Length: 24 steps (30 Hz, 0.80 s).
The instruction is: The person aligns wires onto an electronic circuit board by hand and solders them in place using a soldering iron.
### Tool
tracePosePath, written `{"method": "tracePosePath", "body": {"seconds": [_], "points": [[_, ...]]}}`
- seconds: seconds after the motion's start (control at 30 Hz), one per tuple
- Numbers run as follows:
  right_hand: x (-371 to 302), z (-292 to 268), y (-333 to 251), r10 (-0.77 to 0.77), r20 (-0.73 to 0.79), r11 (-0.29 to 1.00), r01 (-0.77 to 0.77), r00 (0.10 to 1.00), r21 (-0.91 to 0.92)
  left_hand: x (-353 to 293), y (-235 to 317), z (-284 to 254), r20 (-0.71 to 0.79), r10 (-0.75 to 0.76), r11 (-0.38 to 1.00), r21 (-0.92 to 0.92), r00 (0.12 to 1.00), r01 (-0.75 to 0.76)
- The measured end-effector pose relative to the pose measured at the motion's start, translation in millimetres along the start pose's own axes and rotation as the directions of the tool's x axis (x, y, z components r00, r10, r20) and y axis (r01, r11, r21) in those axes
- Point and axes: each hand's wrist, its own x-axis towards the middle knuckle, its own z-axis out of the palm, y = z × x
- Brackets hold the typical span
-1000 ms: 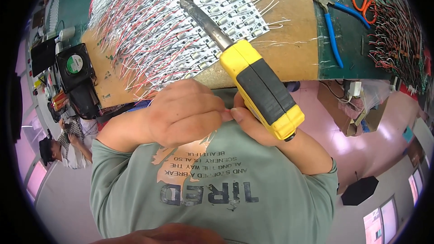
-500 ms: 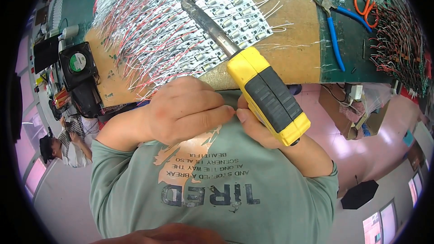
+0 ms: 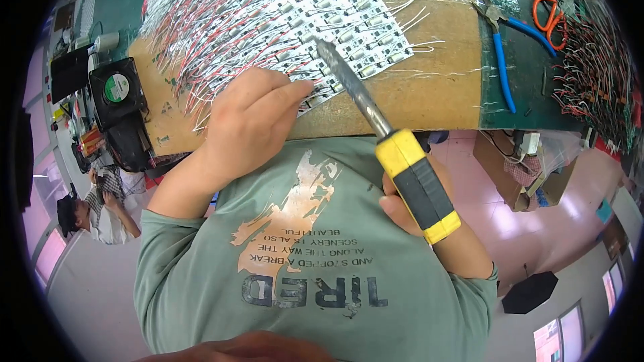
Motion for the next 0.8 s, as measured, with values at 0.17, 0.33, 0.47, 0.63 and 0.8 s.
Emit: {"method": "tracePosePath", "body": {"seconds": [0.17,0.33,0.47,0.63,0.8], "points": [[-16.5,-5.2,8.8,0.009,0.062,0.995,-0.003,0.998,-0.103,-1.7,-3.5,5.8,0.021,-0.021,1.000,0.020,1.000,0.020],[-29.5,-6.7,18.3,0.067,0.000,0.993,-0.066,0.998,-0.102,-2.1,-4.8,9.6,-0.008,-0.014,1.000,0.013,1.000,0.014],[-32.7,-5.3,20.8,0.031,-0.007,0.986,-0.032,1.000,-0.161,-1.5,-4.8,8.9,-0.015,-0.012,1.000,-0.014,1.000,0.011],[-31.6,-6.1,19.3,-0.014,0.020,0.967,0.018,1.000,-0.255,-2.7,-5.6,9.0,-0.009,-0.012,1.000,-0.027,1.000,0.012],[-28.7,-1.1,15.0,0.013,-0.048,0.989,-0.020,0.999,-0.147,-3.4,-5.2,8.7,0.010,-0.033,0.999,-0.025,0.999,0.033]]}}
